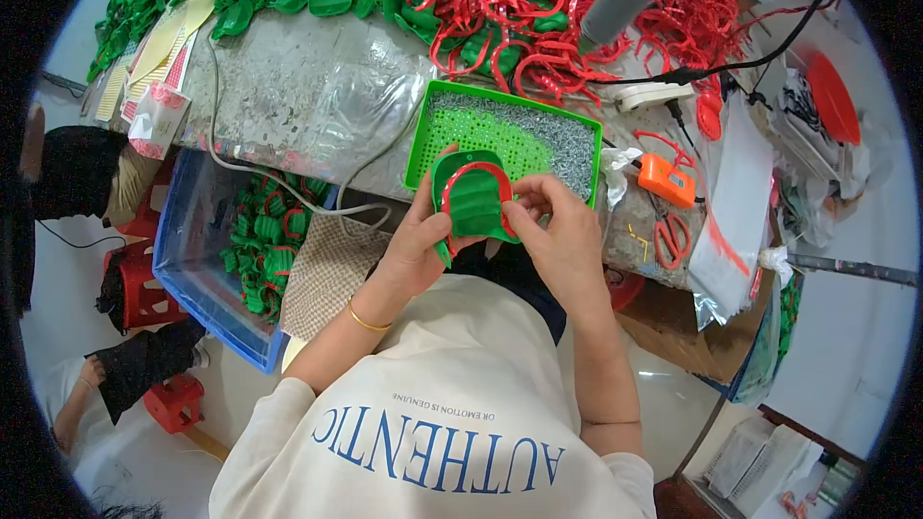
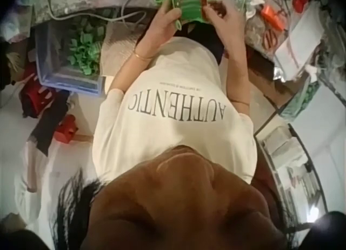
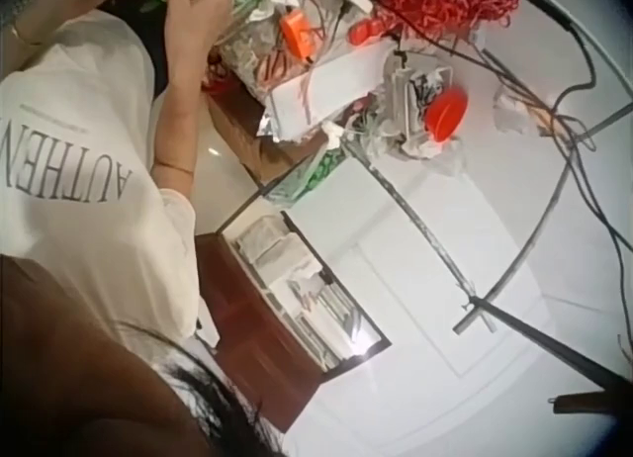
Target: The recorder is assembling red plastic components into green plastic holders and using a hand-held pneumatic tool to secure them at a factory workbench.
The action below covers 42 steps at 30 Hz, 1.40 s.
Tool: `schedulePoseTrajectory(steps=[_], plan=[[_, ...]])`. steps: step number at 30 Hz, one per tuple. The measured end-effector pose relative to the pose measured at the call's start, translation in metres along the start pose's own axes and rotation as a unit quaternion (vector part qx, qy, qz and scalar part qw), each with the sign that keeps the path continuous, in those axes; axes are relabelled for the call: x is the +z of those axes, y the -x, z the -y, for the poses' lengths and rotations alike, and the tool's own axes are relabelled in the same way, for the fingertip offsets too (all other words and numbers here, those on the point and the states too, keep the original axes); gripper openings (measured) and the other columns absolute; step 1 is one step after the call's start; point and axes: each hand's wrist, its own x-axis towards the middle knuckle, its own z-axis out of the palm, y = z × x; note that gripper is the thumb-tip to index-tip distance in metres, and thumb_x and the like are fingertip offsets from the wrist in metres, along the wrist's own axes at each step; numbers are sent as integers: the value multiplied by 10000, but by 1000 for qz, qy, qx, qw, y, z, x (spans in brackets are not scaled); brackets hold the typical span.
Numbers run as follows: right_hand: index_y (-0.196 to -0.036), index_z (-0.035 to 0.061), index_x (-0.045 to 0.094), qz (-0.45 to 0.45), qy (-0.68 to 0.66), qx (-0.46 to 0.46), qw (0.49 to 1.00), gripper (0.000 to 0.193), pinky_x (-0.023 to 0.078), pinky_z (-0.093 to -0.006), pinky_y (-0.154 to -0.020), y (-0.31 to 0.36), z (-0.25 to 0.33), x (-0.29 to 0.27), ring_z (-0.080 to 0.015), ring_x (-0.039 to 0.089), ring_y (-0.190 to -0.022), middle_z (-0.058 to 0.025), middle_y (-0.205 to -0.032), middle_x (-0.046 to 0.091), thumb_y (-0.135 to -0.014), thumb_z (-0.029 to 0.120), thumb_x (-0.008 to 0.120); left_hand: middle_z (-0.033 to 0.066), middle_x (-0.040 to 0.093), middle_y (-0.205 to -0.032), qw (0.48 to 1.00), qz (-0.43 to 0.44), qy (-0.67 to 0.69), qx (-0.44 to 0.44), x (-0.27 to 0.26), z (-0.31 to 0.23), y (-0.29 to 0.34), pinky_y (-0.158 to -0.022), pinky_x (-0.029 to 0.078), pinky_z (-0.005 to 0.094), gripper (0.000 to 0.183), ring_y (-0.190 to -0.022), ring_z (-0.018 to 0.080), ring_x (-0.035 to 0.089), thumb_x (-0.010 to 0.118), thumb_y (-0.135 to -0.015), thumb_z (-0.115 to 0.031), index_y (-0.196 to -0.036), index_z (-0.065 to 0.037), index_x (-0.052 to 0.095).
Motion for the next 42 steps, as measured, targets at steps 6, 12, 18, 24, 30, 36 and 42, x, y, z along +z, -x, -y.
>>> schedulePoseTrajectory(steps=[6,12,18,24,30,36,42], plan=[[-942,-7,607,-11,-149,34,988,95,448,-188,-649,-6,-11,1,-40,562,-717,5,-815,621,-863,42,625,25,447,-1324,1000,-13,12,23,-2,5,1,-793,470,277,887,-1079,132,513,742,-787,-276,-1479,-190,194],[-937,1,611,16,-180,47,982,101,450,-184,-662,-13,-23,1,-42,566,-722,4,-823,626,-861,58,645,7,442,-1305,1000,8,5,18,-4,9,-1,-790,468,275,886,-1054,114,505,747,-785,-293,-1478,-190,205],[-933,4,615,22,-163,50,985,105,450,-187,-655,-14,-27,3,-40,565,-719,3,-822,629,-863,72,654,14,431,-1326,1000,-11,-1,17,-4,9,-2,-842,464,288,884,-1123,130,486,747,-786,-283,-1479,-188,207],[-912,4,614,21,-166,46,985,94,450,-188,-649,-15,-31,6,-41,562,-704,4,-797,626,-860,70,657,30,395,-1372,1000,0,-8,16,-5,9,-2,-931,428,289,892,-1188,152,449,751,-782,-250,-1480,-174,202],[-900,9,611,2,-129,40,991,85,436,-182,-618,-11,-30,12,-32,541,-675,19,-773,610,-854,62,660,60,420,-1354,999,0,-44,20,-4,8,1,-1004,369,317,903,-1208,166,431,766,-756,-200,-1470,-154,215],[-903,16,612,3,-140,41,989,83,421,-171,-596,-11,-33,15,-25,529,-667,28,-766,600,-845,46,663,72,461,-1301,993,-8,-109,37,-4,6,-1,-937,415,283,882,-1159,166,460,757,-745,-141,-1454,-151,233],[-927,27,570,37,-199,73,977,137,421,-176,-602,-11,-33,11,-31,526,-679,27,-776,582,-827,26,664,74,462,-1305,997,-16,-73,11,-6,4,-2,-921,448,319,791,-1128,161,501,680,-787,-147,-1449,-157,247]])
